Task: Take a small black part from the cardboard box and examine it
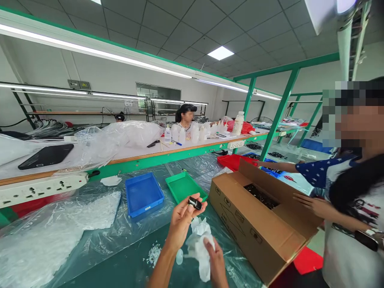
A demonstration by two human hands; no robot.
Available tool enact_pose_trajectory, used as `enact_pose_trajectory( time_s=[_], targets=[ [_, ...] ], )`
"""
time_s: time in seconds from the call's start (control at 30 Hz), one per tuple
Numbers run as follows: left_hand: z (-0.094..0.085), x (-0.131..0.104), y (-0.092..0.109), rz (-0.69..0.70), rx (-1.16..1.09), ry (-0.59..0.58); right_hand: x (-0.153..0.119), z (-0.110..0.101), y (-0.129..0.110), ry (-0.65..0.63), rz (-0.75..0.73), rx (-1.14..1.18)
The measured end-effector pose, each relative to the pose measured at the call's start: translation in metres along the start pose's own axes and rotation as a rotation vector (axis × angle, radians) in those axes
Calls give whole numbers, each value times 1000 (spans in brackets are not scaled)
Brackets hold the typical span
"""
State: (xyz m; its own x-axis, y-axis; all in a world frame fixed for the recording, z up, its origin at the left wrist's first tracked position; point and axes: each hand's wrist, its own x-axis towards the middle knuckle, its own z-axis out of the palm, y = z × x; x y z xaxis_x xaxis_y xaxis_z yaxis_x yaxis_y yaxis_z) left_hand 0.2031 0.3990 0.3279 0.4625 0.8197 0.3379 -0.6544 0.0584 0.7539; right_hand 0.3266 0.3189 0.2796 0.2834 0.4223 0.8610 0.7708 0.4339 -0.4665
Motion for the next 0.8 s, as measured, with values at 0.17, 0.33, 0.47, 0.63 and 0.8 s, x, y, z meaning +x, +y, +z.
enact_pose_trajectory(
  time_s=[0.17,0.33,0.47,0.63,0.8],
  targets=[
    [4,-11,-16,-33,109,49,1,4,-10,89,294,241],
    [14,-22,-23,-59,291,55,20,7,-19,-57,119,101],
    [13,-25,-25,4,436,48,21,13,-17,11,25,-136],
    [11,-28,-34,46,471,88,21,9,6,59,55,-323],
    [10,-35,-42,-34,173,142,-1,10,52,-168,426,-495]
  ],
)
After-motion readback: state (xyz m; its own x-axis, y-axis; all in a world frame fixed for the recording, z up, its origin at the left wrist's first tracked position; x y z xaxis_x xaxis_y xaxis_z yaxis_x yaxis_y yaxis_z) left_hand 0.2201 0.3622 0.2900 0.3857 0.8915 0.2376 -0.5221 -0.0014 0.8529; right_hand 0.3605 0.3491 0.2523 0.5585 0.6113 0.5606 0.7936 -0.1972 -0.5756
